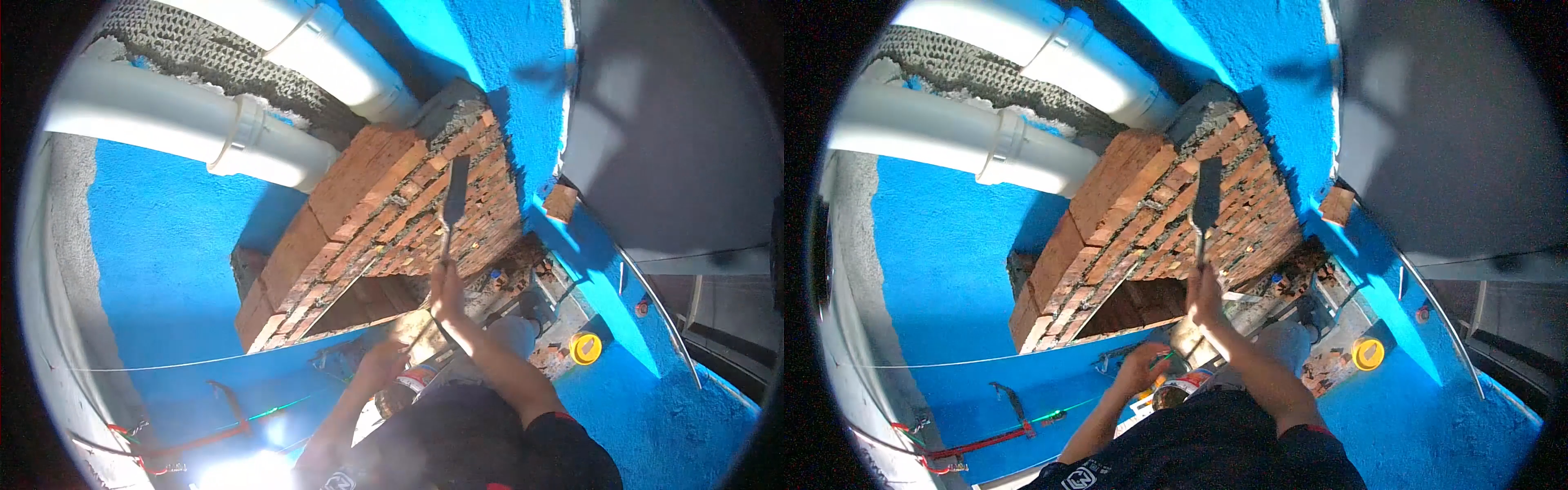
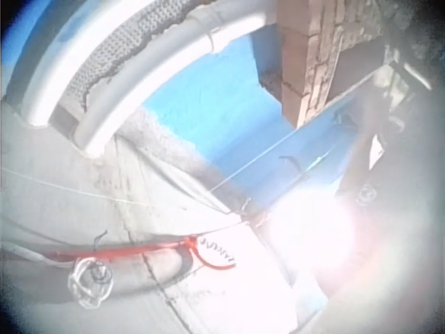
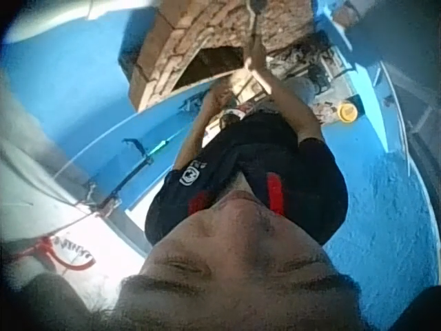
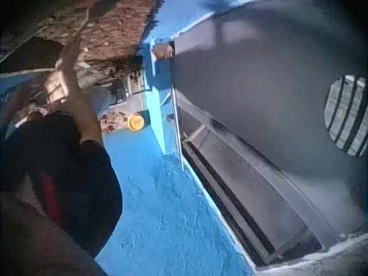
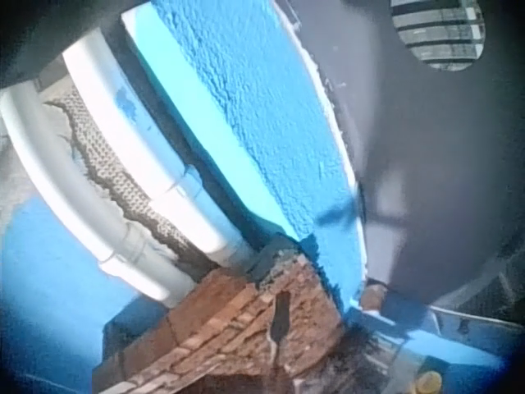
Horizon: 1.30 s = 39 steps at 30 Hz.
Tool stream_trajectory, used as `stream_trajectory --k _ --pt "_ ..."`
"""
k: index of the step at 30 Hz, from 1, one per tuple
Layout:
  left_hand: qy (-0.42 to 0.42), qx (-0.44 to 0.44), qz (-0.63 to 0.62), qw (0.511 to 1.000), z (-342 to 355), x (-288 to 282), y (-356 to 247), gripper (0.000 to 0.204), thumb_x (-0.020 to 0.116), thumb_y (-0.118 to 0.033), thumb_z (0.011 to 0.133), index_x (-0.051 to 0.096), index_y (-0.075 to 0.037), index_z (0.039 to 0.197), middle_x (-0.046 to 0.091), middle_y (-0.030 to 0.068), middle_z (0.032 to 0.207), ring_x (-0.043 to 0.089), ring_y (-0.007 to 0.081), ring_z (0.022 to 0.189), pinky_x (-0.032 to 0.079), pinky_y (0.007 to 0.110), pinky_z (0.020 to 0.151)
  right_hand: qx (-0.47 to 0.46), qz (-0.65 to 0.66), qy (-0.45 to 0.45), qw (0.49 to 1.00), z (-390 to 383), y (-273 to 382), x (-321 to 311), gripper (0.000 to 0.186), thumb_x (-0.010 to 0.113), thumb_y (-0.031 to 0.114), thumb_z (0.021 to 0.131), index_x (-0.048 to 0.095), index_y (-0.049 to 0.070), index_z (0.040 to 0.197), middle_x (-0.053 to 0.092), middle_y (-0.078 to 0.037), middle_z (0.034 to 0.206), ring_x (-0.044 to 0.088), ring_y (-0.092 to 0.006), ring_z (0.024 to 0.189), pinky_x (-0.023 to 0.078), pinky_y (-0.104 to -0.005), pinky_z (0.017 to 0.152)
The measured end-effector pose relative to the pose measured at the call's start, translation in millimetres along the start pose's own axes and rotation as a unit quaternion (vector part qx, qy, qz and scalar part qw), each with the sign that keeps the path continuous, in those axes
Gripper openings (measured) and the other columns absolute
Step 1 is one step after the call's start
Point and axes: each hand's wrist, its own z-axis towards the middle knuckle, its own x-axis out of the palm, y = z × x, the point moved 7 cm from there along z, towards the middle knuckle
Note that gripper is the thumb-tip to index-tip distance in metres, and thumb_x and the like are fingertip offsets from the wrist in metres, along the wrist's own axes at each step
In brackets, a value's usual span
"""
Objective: The person applies mortar to a brick structure using a trowel and then places bricks onto the mortar, tapping them into place with the tool.
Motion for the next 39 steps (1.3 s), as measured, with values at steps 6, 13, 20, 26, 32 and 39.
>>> stream_trajectory --k 6,13,20,26,32,39 --pt "0.056 -0.063 -0.035 0.996 -29.0 35.7 28.5 0.029 0.069 -0.021 0.083 0.064 -0.006 0.107 0.065 0.0165 0.103 0.063 0.0343 0.095 0.051 0.039 0.080 -0.065 -0.073 0.018 0.995 -7.6 -0.1 63.6 0.037 0.049 0.033 0.097 0.044 -0.001 0.110 0.054 -0.024 0.085 0.053 -0.0411 0.073 0.041 -0.0505 0.062" --pt "-0.001 -0.089 -0.078 0.993 -16.8 -9.4 17.4 0.031 0.066 -0.027 0.084 0.065 -0.008 0.108 0.066 0.0152 0.105 0.064 0.0292 0.097 0.051 0.037 0.083 0.008 -0.122 0.119 0.985 -65.0 -66.1 48.4 0.024 0.052 0.022 0.090 0.049 0.002 0.102 0.059 -0.024 0.084 0.059 -0.0439 0.081 0.044 -0.0511 0.068" --pt "-0.227 0.115 -0.014 0.967 41.8 -136.1 -93.5 0.025 0.066 -0.004 0.082 0.064 -0.003 0.107 0.066 0.0146 0.102 0.066 0.0239 0.090 0.053 0.032 0.076 0.014 -0.054 0.084 0.995 -44.5 -49.3 -3.6 0.046 0.045 0.048 0.094 0.057 0.003 0.099 0.057 -0.020 0.068 0.059 -0.0356 0.066 0.043 -0.0454 0.061" --pt "-0.191 0.208 -0.059 0.958 67.9 -136.2 -171.5 0.024 0.062 0.006 0.081 0.066 -0.004 0.103 0.066 0.0144 0.100 0.066 0.0232 0.088 0.054 0.030 0.073 -0.095 0.002 0.073 0.993 10.2 10.4 -7.2 0.049 0.045 0.052 0.095 0.057 0.004 0.092 0.047 -0.011 0.058 0.047 -0.0211 0.054 0.037 -0.0379 0.051" --pt "-0.020 0.184 -0.074 0.980 69.5 -42.1 -137.8 0.006 0.072 -0.009 0.078 0.069 -0.005 0.081 0.067 0.0124 0.098 0.066 0.0284 0.086 0.052 0.035 0.072 0.091 -0.144 0.076 0.982 -36.3 -95.1 -89.6 0.043 0.052 0.047 0.091 0.062 0.005 0.094 0.061 -0.016 0.072 0.059 -0.0292 0.064 0.044 -0.0429 0.061" --pt "0.134 0.094 -0.061 0.985 106.4 101.6 -63.6 0.026 0.055 -0.027 0.093 0.065 -0.003 0.093 0.067 0.0184 0.084 0.064 0.0372 0.077 0.050 0.042 0.065 0.346 -0.194 -0.052 0.917 -114.4 -205.0 -194.2 0.052 0.055 0.048 0.088 0.063 -0.001 0.102 0.066 -0.021 0.088 0.063 -0.0382 0.082 0.048 -0.0461 0.071"
